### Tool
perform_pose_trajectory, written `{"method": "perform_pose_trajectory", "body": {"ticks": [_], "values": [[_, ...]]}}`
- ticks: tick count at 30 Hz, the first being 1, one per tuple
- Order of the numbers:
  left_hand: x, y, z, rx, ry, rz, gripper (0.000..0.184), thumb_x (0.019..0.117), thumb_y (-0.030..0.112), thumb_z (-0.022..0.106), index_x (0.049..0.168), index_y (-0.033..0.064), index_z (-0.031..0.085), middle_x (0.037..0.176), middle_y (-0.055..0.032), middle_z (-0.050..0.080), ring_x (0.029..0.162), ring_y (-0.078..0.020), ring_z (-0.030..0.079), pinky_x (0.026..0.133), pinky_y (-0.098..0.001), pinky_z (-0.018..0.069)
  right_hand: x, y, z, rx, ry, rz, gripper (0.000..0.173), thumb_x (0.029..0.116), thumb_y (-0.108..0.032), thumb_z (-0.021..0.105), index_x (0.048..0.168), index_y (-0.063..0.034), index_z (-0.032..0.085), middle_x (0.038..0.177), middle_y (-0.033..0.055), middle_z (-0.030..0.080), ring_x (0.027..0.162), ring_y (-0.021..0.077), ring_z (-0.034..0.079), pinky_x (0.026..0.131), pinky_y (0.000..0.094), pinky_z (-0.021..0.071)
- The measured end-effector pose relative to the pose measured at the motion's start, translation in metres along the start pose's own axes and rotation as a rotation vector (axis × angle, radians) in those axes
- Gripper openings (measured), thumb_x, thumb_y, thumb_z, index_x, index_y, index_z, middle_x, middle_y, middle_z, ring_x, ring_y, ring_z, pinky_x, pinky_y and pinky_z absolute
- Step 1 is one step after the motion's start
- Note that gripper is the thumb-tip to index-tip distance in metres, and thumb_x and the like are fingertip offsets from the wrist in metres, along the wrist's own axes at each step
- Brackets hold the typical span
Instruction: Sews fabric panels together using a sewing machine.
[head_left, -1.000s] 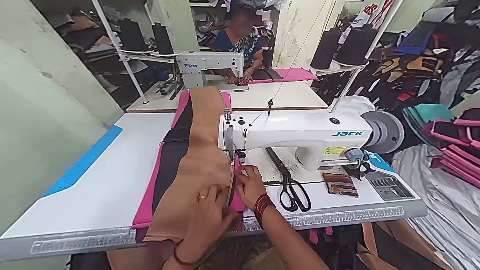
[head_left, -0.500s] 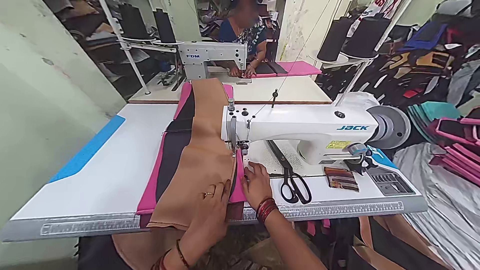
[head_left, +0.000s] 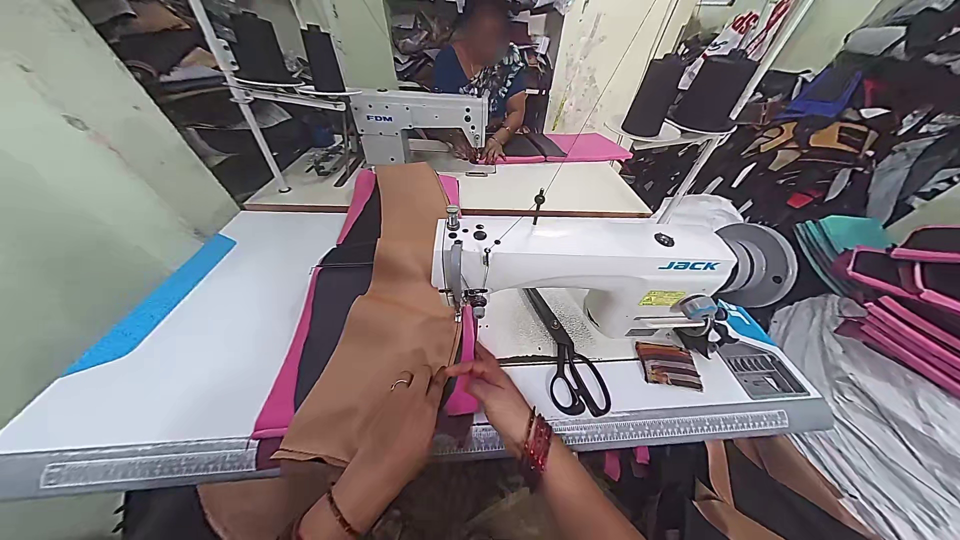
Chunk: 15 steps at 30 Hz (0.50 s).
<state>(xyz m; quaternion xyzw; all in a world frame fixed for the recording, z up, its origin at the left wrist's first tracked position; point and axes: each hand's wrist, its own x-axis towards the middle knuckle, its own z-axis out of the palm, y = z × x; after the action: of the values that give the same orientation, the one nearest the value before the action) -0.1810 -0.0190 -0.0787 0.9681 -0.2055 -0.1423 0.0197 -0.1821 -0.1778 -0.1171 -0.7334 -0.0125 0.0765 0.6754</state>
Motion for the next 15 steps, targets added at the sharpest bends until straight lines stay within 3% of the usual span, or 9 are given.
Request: {"method": "perform_pose_trajectory", "body": {"ticks": [1,2,3,5,6,8,10,13,15], "values": [[0.002,-0.001,-0.005,-0.049,-0.018,-0.012,0.058,0.0915,-0.005,0.061,0.148,0.0031,0.052,0.14,-0.0264,0.055,0.126,-0.047,0.056,0.102,-0.0547,0.0488,-0.005,-0.003,0.005,0.098,0.006,0.026,0.033,0.0938,0.001,0.053,0.123,0.0025,0.067,0.162,0.0315,0.023,0.152,0.0362,0.026,0.119,0.045,0.0321],[0.003,-0.004,-0.011,-0.105,-0.04,-0.013,0.056,0.0931,-0.006,0.057,0.148,0.0038,0.053,0.14,-0.0259,0.055,0.125,-0.0462,0.056,0.103,-0.0549,0.0485,-0.008,-0.006,0.009,0.204,0.065,0.057,0.033,0.0952,0.001,0.054,0.127,0.0051,0.063,0.158,0.0282,0.033,0.146,0.0311,0.037,0.114,0.0422,0.038],[0.004,-0.01,-0.019,-0.171,-0.061,-0.004,0.055,0.0942,-0.007,0.054,0.148,0.0036,0.053,0.14,-0.0259,0.055,0.125,-0.0456,0.057,0.104,-0.0561,0.0475,-0.008,-0.007,0.012,0.353,0.153,0.107,0.035,0.0973,0.002,0.054,0.132,0.0071,0.057,0.143,0.0209,0.051,0.127,0.0223,0.053,0.102,0.0368,0.0474],[0.006,-0.02,-0.032,-0.264,-0.027,0.027,0.05,0.0968,-0.006,0.049,0.146,0.0036,0.056,0.136,-0.025,0.057,0.123,-0.0429,0.058,0.105,-0.0551,0.0467,-0.003,-0.008,0.009,0.698,0.235,0.254,0.033,0.1052,-0.004,0.047,0.138,-0.0009,0.042,0.104,0.0092,0.062,0.083,0.0129,0.065,0.073,0.0296,0.0552],[0.007,-0.023,-0.033,-0.293,0.026,0.051,0.047,0.0974,-0.005,0.047,0.142,0.0027,0.06,0.131,-0.0249,0.06,0.12,-0.0415,0.06,0.104,-0.0541,0.0473,-0.001,-0.003,0.007,0.824,0.199,0.318,0.026,0.1084,-0.01,0.043,0.134,-0.0059,0.041,0.089,0.0063,0.063,0.069,0.0117,0.063,0.063,0.0272,0.054],[0.008,-0.022,-0.033,-0.313,0.043,0.07,0.045,0.0999,-0.002,0.044,0.141,0.0033,0.061,0.131,-0.0234,0.061,0.12,-0.0399,0.06,0.105,-0.0533,0.0461,-0.003,0.007,0.008,0.924,0.097,0.39,0.024,0.1118,-0.024,0.036,0.128,-0.0085,0.046,0.079,0.0052,0.064,0.057,0.0094,0.059,0.052,0.0231,0.0496],[0.008,-0.017,-0.025,-0.306,0.062,0.088,0.045,0.1007,0.002,0.044,0.142,0.0044,0.06,0.13,-0.022,0.062,0.118,-0.0388,0.061,0.103,-0.053,0.0467,-0.005,0.011,0.004,0.93,0.014,0.408,0.03,0.1122,-0.032,0.034,0.113,-0.0112,0.055,0.066,-0.0004,0.059,0.045,0.0019,0.046,0.041,0.0161,0.0363],[0.006,-0.013,-0.015,-0.299,0.119,0.094,0.043,0.1002,0.004,0.047,0.14,0.0036,0.062,0.125,-0.0225,0.063,0.114,-0.0391,0.062,0.099,-0.0539,0.0491,-0.005,0.018,-0.004,0.973,-0.216,0.432,0.038,0.111,-0.04,0.033,0.097,-0.0159,0.06,0.06,-0.0049,0.054,0.038,-0.0024,0.037,0.035,0.0121,0.0285],[0.005,-0.013,-0.014,-0.299,0.125,0.097,0.043,0.1006,0.006,0.048,0.141,0.0036,0.061,0.127,-0.023,0.063,0.114,-0.0399,0.062,0.099,-0.054,0.0494,-0.008,0.016,-0.003,0.781,-0.159,0.422,0.035,0.111,-0.039,0.036,0.099,-0.016,0.059,0.06,-0.0046,0.053,0.039,-0.0018,0.037,0.036,0.0132,0.0277]]}}
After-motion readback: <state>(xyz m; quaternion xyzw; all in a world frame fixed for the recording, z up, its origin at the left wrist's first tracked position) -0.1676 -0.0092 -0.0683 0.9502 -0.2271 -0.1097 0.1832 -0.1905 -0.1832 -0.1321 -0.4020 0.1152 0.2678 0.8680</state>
